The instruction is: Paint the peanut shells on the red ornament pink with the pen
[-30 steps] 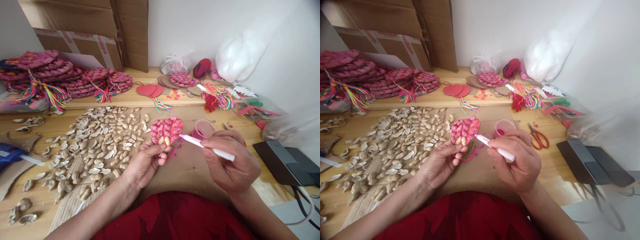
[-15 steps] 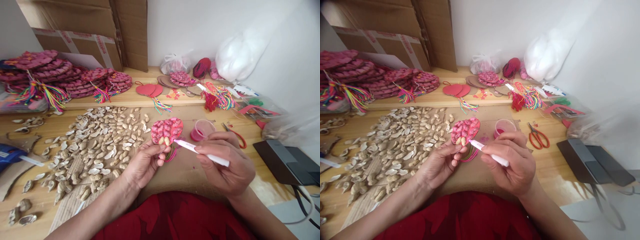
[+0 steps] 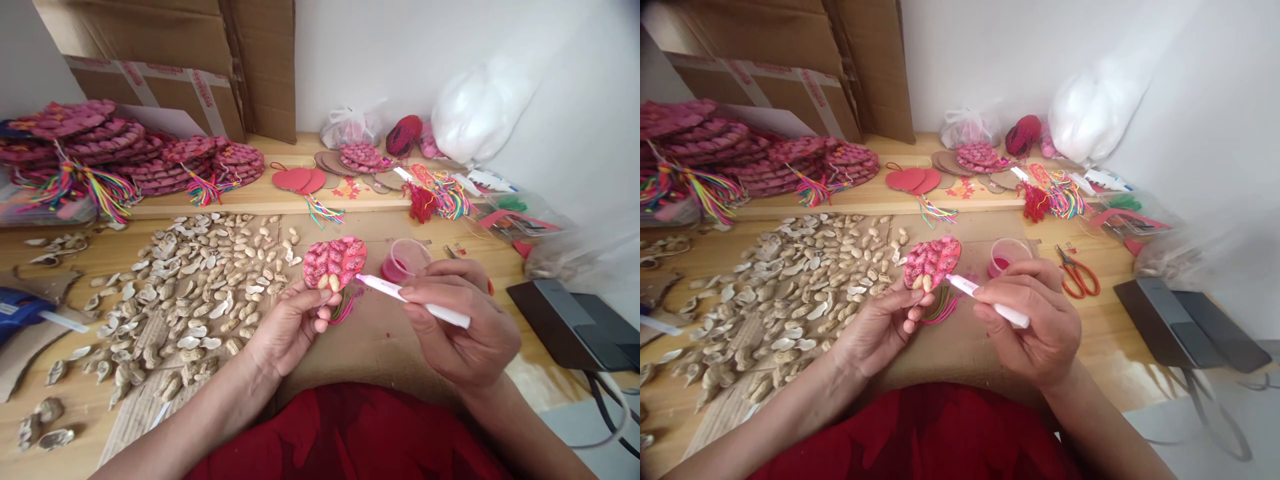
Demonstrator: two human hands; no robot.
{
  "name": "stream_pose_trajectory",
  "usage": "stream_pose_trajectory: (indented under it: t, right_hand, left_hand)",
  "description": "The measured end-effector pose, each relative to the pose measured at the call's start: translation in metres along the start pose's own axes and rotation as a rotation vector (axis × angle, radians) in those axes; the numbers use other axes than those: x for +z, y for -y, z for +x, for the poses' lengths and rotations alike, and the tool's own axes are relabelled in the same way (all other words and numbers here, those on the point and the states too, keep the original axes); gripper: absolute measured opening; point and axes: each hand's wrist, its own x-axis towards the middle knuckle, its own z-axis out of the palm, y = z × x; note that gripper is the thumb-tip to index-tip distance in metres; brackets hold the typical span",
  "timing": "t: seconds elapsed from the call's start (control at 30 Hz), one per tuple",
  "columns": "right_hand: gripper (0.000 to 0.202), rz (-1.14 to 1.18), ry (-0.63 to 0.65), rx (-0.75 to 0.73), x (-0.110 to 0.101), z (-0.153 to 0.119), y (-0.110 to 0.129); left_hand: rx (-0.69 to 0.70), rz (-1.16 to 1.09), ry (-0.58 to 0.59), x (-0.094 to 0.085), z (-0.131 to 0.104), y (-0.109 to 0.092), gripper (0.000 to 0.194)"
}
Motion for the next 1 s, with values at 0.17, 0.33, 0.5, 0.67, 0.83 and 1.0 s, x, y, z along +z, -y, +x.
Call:
stream_pose_trajectory:
  t: [0.17,0.33,0.5,0.67,0.83,1.0]
  right_hand:
    - [0.020,0.025,0.027,-0.017,0.0006,-0.0003,-0.0011]
    - [0.015,-0.020,-0.011,0.003,0.0001,0.0003,-0.0010]
    - [0.018,-0.002,-0.016,0.043,-0.0003,-0.0010,0.0005]
    - [0.017,0.006,-0.043,0.063,0.0005,-0.0022,-0.0007]
    - [0.019,0.013,-0.019,0.068,0.0009,-0.0030,0.0033]
    - [0.020,0.009,-0.027,0.035,0.0012,-0.0035,0.0045]
  left_hand:
    - [0.004,0.000,0.001,-0.0017,0.0019,0.0008,0.011]
    - [0.032,0.029,0.029,-0.0040,0.0028,0.0024,0.015]
    - [0.090,0.064,0.040,-0.0053,0.0031,0.0045,0.017]
    - [0.115,0.086,0.042,-0.0048,0.0023,0.0049,0.019]
    - [0.127,0.075,0.037,-0.0038,0.0027,0.0045,0.018]
    - [0.133,0.077,0.054,-0.0038,0.0020,0.0052,0.016]
